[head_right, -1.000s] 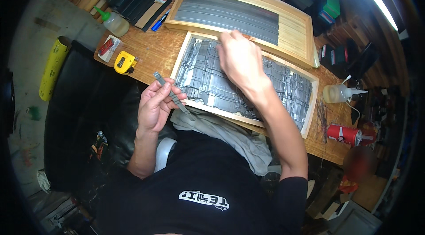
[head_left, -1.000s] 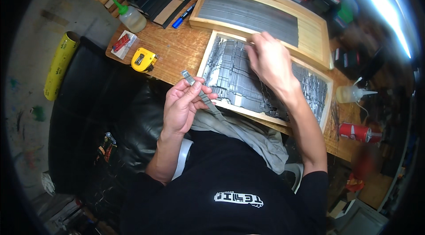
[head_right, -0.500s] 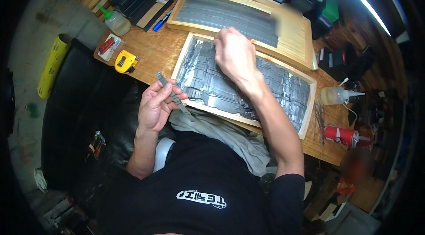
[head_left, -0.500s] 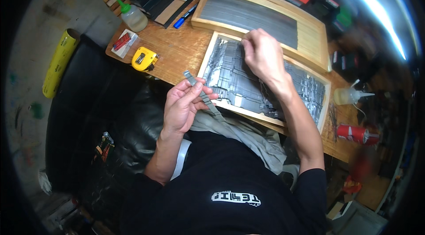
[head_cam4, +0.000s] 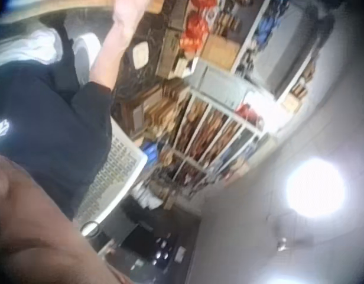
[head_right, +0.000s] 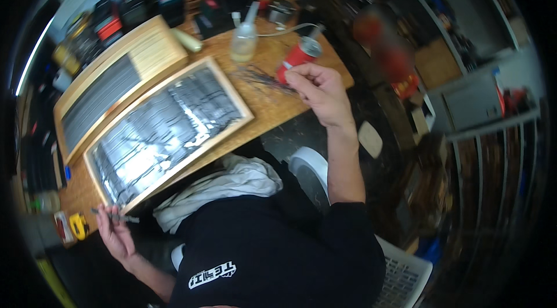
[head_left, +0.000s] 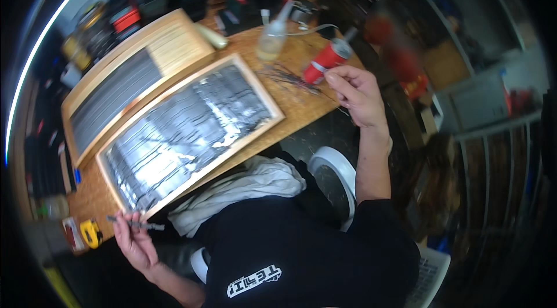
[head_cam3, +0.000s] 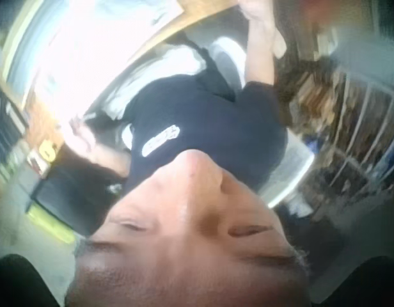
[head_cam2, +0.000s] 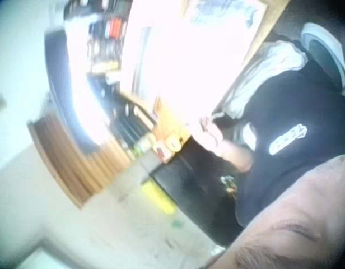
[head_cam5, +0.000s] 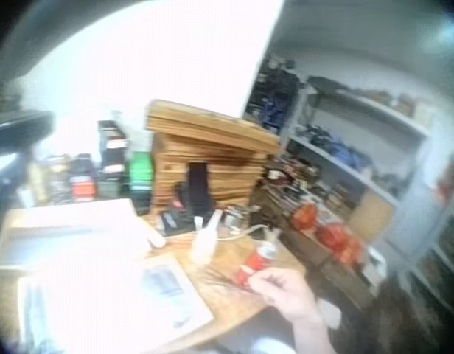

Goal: The person weaves thin dark cords into a wooden frame using a basket-weave pattern. They repeatedly pick up individual cords, interlace them with existing strands, and press them into place. The person occasionally wipes the woven area with a white cloth.

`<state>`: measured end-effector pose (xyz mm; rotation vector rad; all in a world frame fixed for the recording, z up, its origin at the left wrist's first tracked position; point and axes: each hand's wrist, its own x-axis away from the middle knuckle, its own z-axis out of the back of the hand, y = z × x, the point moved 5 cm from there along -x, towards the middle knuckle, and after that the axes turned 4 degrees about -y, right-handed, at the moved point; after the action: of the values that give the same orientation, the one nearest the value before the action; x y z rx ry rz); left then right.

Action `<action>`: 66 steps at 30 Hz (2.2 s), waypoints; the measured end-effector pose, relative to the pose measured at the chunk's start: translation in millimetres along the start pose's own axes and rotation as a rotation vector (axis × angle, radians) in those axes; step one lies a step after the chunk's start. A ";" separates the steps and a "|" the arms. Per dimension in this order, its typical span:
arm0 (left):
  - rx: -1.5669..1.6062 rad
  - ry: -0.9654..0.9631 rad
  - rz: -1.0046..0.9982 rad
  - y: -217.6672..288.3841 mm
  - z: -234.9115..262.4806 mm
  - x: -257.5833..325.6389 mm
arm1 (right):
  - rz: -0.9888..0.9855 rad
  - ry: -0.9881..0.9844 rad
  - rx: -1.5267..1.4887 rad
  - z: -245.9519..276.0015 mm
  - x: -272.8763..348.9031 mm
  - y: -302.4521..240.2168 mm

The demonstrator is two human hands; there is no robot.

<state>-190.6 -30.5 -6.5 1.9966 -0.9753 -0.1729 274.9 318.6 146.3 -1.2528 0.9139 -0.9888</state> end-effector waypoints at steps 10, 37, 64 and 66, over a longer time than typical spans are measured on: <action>-0.045 -0.130 0.022 6.7 7.3 -13.6 | -0.602 0.595 0.393 225.9 112.8 153.7; 0.072 -0.078 0.009 0.4 -28.5 3.0 | -0.447 0.527 0.042 346.9 1.6 253.9; 0.173 -0.114 -0.006 1.3 -10.5 35.8 | 0.948 -0.905 0.750 -407.7 32.0 24.0; 0.172 -0.113 -0.006 0.6 -8.2 35.5 | 1.038 -0.931 0.800 -410.8 30.2 20.8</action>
<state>-163.0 -49.9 7.2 2.1659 -1.0871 -0.2132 -100.7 160.1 83.9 -0.3089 0.2419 0.1400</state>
